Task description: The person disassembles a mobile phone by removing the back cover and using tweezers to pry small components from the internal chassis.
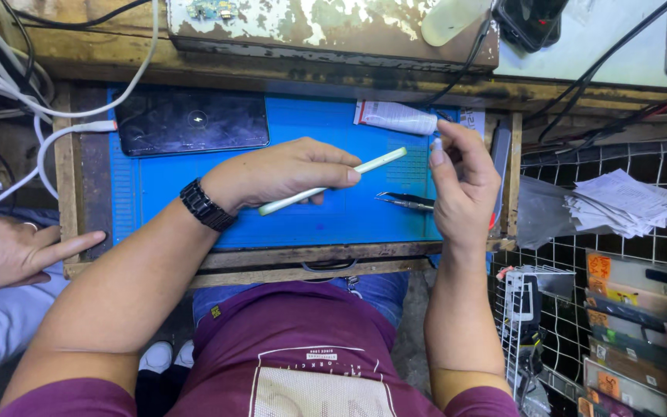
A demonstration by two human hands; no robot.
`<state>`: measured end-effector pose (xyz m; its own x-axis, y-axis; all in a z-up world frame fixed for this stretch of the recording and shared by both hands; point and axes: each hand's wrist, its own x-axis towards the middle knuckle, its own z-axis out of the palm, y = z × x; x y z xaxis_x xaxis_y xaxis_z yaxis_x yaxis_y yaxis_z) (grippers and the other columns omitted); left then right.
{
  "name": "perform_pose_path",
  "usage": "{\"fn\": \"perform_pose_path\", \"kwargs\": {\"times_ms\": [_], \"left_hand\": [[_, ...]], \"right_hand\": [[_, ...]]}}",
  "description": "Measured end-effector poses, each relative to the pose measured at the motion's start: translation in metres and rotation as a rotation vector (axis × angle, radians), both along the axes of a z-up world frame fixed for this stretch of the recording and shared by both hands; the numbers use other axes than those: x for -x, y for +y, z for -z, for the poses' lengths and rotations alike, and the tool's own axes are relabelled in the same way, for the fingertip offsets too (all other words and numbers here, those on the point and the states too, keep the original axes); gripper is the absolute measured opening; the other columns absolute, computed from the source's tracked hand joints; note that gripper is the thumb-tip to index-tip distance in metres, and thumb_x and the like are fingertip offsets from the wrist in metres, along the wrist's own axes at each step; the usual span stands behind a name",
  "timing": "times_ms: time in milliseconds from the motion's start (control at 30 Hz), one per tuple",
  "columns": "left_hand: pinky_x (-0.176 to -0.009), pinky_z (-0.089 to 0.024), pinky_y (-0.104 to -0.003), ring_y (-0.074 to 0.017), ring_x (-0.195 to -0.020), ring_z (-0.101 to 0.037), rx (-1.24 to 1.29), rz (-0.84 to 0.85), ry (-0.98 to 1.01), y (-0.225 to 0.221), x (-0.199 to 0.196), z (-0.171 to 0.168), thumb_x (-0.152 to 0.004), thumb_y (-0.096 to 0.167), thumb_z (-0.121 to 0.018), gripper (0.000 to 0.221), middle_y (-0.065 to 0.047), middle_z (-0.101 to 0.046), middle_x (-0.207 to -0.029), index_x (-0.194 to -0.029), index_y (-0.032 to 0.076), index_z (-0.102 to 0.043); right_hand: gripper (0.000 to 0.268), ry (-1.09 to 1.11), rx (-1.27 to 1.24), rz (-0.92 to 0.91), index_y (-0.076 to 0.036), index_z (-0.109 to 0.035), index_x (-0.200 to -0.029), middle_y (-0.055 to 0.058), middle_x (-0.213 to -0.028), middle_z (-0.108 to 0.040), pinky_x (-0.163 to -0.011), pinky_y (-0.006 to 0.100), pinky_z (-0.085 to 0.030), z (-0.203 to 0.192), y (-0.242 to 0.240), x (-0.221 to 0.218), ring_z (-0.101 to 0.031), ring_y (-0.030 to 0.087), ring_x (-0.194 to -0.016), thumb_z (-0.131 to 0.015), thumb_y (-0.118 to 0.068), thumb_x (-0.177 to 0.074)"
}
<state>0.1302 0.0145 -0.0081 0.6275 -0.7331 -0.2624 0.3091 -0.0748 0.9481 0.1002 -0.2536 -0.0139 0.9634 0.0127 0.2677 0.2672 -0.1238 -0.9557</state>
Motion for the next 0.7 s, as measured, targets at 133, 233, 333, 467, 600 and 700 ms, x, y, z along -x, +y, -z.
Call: {"fn": "perform_pose_path", "kwargs": {"times_ms": [133,233,333,467,600,700], "left_hand": [[-0.059,-0.053,-0.025,-0.0046,-0.071,-0.060,-0.212,-0.042,-0.052,-0.002,0.001,-0.009,-0.090,0.048,-0.064,0.047,0.007,-0.068,-0.083,-0.116,0.010,-0.076],[-0.058,-0.053,-0.026,-0.0061,-0.068,-0.058,-0.185,-0.054,-0.048,0.000,0.001,-0.011,-0.092,0.049,-0.063,0.046,0.006,-0.062,-0.077,-0.107,0.008,-0.079],[-0.056,-0.053,-0.027,-0.0068,-0.064,-0.057,-0.207,-0.079,-0.034,-0.001,0.002,-0.009,-0.092,0.050,-0.062,0.046,0.005,-0.059,-0.073,-0.103,0.009,-0.079],[-0.055,-0.052,-0.027,-0.0066,-0.062,-0.055,-0.172,-0.081,-0.041,0.000,0.003,-0.006,-0.094,0.049,-0.062,0.044,0.005,-0.057,-0.071,-0.096,0.008,-0.077],[-0.054,-0.051,-0.027,-0.0059,-0.062,-0.055,-0.153,-0.079,-0.054,-0.001,0.002,-0.004,-0.093,0.049,-0.062,0.042,0.006,-0.057,-0.071,-0.090,0.009,-0.075],[-0.054,-0.051,-0.027,-0.0060,-0.061,-0.054,-0.158,-0.083,-0.065,-0.001,0.002,-0.004,-0.095,0.050,-0.061,0.044,0.006,-0.055,-0.069,-0.088,0.008,-0.073]], "right_hand": [[0.018,-0.106,-0.139,-0.067,0.001,-0.065,-0.126,0.005,-0.111,-0.063,-0.093,0.025,-0.049,-0.002,0.020,0.007,-0.060,0.011,-0.101,-0.064,-0.001,-0.108],[0.017,-0.095,-0.013,-0.038,0.000,-0.064,-0.123,0.006,-0.115,-0.067,-0.100,0.028,-0.050,-0.005,0.033,0.010,-0.062,0.013,-0.108,-0.066,-0.001,-0.106],[0.014,-0.131,0.125,-0.017,0.000,-0.067,-0.118,0.009,-0.114,-0.070,-0.101,0.030,-0.050,-0.008,0.041,0.011,-0.064,0.016,-0.109,-0.068,0.000,-0.103],[0.013,-0.217,0.219,-0.040,0.000,-0.069,-0.114,0.010,-0.112,-0.071,-0.102,0.032,-0.051,-0.011,0.042,0.009,-0.064,0.020,-0.109,-0.070,0.001,-0.101],[0.013,-0.247,0.244,-0.025,0.000,-0.069,-0.114,0.010,-0.112,-0.072,-0.102,0.032,-0.051,-0.010,0.045,0.007,-0.064,0.021,-0.110,-0.070,0.001,-0.101],[0.012,-0.232,0.226,-0.015,0.000,-0.069,-0.115,0.010,-0.113,-0.072,-0.102,0.032,-0.051,-0.009,0.048,0.006,-0.064,0.020,-0.110,-0.070,0.000,-0.102]]}}
